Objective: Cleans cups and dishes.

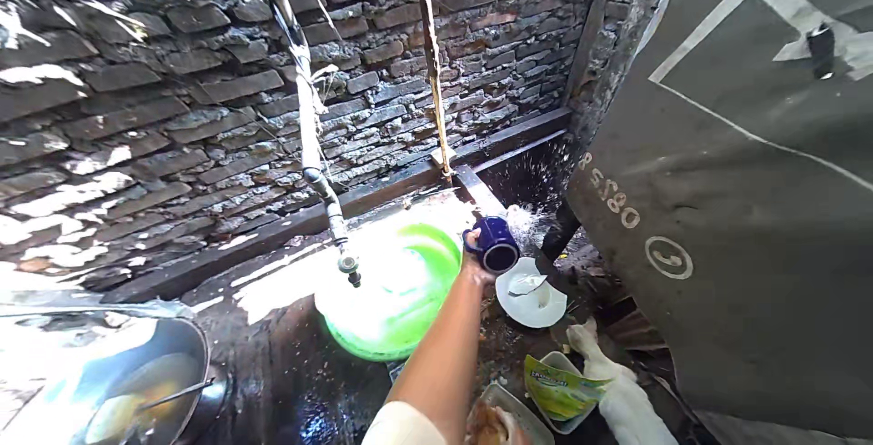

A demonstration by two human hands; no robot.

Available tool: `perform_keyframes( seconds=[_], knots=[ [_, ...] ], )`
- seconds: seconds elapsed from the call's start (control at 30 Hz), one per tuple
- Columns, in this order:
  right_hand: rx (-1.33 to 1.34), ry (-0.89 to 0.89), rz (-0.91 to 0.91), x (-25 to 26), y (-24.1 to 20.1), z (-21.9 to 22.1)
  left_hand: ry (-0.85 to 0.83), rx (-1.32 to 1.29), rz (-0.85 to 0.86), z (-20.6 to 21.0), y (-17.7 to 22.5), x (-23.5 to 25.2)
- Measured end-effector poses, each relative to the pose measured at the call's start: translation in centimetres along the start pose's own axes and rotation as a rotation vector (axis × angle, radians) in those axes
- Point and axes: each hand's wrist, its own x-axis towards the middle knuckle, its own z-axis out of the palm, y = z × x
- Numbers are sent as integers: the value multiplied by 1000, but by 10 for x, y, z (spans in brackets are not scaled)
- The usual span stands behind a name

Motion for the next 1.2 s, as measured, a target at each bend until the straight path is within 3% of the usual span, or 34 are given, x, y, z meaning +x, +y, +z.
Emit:
perform_keyframes(
  seconds=[0.1, 0.2, 0.3, 0.37, 0.43, 0.53, 0.63, 0.7, 0.77, 0.83, 0.9, 0.97, 1.07, 1.13, 1.2],
  knots=[
    [27, 61, -21, 13, -11, -8, -171, 230, 67, -48, 3, -56],
    [-132, 80, -195, 31, -25, -17, -300, 533, 186, -104, 18, -140],
    [-360, 148, -489, 20, -46, 6, -183, 876, 405, -146, 23, -221],
    [-507, 152, -659, -4, -61, 46, -65, 1138, 521, -169, 16, -262],
    [-664, 13, -747, -18, -54, 91, 91, 1347, 549, -179, 1, -296],
    [-1275, -224, -666, -36, -9, 135, 402, 1582, 359, -168, -19, -338],
    [-1738, -723, -675, -51, 38, 117, 572, 1530, 384, -189, -15, -377],
    [-1914, -943, -657, -50, 51, 94, 568, 1587, 301, -196, -8, -406],
    [-1856, -877, -494, -50, 70, 82, 549, 1626, 320, -197, -22, -420],
    [-1664, -646, -225, -63, 92, 92, 565, 1707, 416, -198, -35, -429],
    [-1489, -465, -150, -77, 103, 107, 622, 1811, 532, -198, -43, -432],
    [-1275, -400, -242, -89, 112, 114, 665, 1967, 762, -204, -43, -433],
    [-1094, -404, -365, -102, 118, 118, 613, 2046, 973, -211, -31, -443],
    [-1019, -399, -479, -105, 120, 117, 505, 1888, 1080, -220, -23, -447],
    [-1012, -383, -718, -101, 122, 111, 354, 1492, 951, -224, -16, -454]
  ],
)
